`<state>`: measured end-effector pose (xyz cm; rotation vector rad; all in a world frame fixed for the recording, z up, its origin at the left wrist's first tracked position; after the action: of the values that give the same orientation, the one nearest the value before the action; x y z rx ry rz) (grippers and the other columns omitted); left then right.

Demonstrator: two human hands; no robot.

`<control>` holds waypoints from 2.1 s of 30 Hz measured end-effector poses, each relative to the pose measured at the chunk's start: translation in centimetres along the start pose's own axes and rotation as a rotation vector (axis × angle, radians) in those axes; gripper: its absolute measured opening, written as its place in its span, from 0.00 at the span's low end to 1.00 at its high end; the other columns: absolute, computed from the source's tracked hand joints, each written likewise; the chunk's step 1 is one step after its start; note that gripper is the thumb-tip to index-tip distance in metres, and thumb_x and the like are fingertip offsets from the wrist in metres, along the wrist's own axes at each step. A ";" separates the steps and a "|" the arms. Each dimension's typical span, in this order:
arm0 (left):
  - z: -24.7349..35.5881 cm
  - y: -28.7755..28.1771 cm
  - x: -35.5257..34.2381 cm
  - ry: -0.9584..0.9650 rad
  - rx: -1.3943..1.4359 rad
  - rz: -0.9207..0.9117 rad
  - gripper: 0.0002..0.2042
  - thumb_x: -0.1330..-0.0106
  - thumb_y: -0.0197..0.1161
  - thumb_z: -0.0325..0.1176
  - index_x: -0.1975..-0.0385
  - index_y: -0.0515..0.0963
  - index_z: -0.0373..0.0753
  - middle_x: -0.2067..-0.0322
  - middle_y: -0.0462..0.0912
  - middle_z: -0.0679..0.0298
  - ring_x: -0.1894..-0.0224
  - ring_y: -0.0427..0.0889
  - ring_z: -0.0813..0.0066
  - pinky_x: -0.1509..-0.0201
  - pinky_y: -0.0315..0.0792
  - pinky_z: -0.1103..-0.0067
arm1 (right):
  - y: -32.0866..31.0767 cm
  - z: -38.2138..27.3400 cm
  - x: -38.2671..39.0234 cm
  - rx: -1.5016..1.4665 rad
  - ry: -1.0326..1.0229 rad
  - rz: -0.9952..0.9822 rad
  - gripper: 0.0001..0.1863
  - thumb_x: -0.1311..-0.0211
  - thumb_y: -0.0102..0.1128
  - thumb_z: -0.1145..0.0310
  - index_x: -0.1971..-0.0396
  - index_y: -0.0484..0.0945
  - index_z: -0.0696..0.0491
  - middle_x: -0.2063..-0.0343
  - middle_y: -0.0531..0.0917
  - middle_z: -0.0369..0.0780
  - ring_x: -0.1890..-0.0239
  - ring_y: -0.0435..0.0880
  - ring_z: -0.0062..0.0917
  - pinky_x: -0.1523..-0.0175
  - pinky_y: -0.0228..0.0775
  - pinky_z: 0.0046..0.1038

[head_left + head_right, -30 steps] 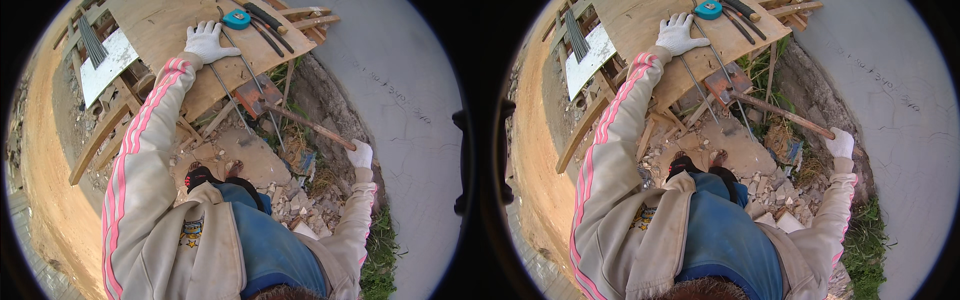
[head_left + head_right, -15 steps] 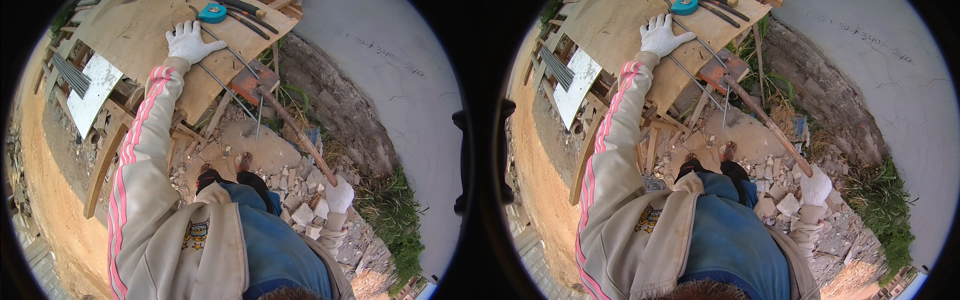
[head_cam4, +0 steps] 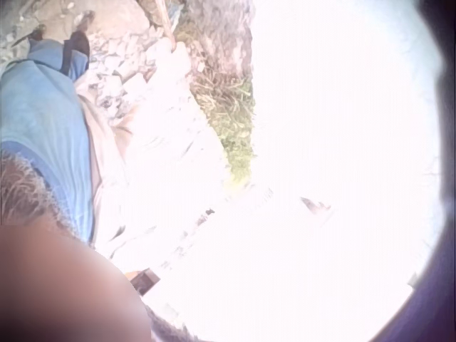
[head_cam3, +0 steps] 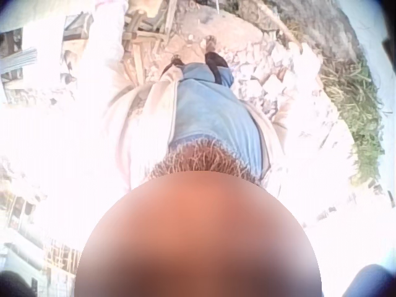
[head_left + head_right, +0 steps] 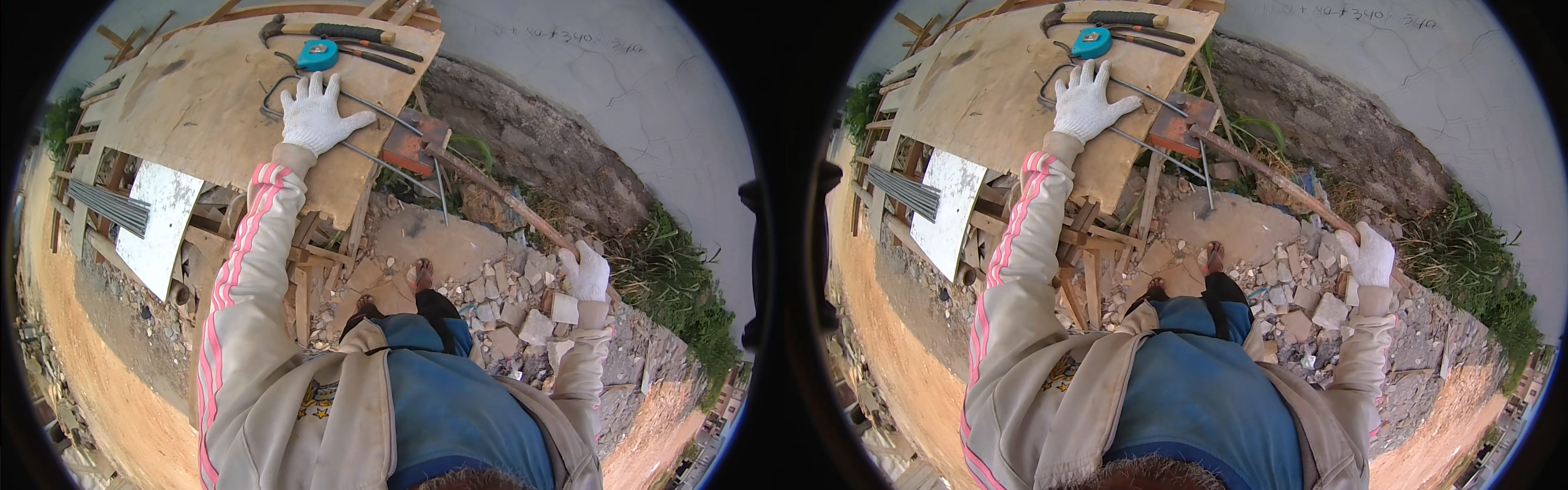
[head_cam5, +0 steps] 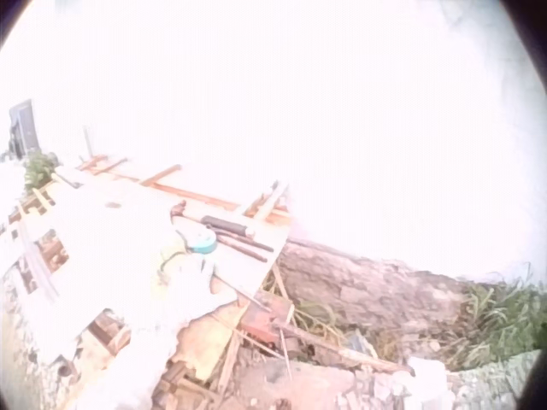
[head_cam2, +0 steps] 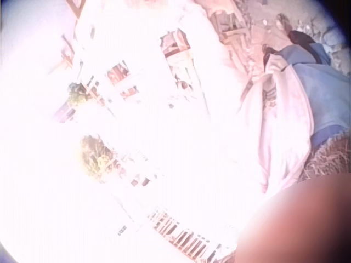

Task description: The person repeatedly bends metal rods into U-shapes using a crowbar and a wooden workbench. They position each rod, lever it with the crowbar, and then inspect the bent shape before repeating the process.

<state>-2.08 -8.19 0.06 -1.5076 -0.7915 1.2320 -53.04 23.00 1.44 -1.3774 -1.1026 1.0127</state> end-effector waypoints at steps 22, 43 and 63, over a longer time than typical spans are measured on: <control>-0.7 -0.7 0.2 -0.041 0.115 -0.115 0.56 0.41 0.57 0.83 0.21 0.67 0.46 0.22 0.65 0.51 0.19 0.57 0.47 0.25 0.52 0.36 | -1.8 -3.0 6.4 0.129 0.147 0.093 0.35 0.32 0.60 0.30 0.71 0.82 0.52 0.75 0.84 0.51 0.66 0.85 0.55 0.61 0.73 0.51; -0.3 -1.4 0.3 -0.056 0.058 -0.167 0.57 0.41 0.56 0.84 0.19 0.64 0.47 0.20 0.63 0.53 0.18 0.57 0.47 0.22 0.51 0.38 | 1.0 -2.1 6.3 0.015 0.129 0.111 0.32 0.33 0.65 0.32 0.71 0.80 0.52 0.76 0.83 0.52 0.67 0.84 0.55 0.63 0.72 0.50; -0.7 0.1 0.1 -0.051 0.076 -0.156 0.57 0.39 0.52 0.85 0.17 0.61 0.49 0.17 0.57 0.52 0.15 0.52 0.45 0.21 0.46 0.34 | 0.2 -10.1 15.0 0.066 0.428 0.156 0.32 0.33 0.62 0.30 0.64 0.88 0.49 0.72 0.87 0.50 0.64 0.88 0.52 0.59 0.77 0.50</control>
<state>-1.40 -8.34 -0.04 -1.3325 -0.8698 1.1746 -39.92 35.46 2.11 -1.5538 -0.6474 0.8032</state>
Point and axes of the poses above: each hand's wrist, its own x-axis away from the middle knuckle, its own y-axis out of the palm, z = x × y, the point moved 9 cm from there along -x, towards the middle knuckle
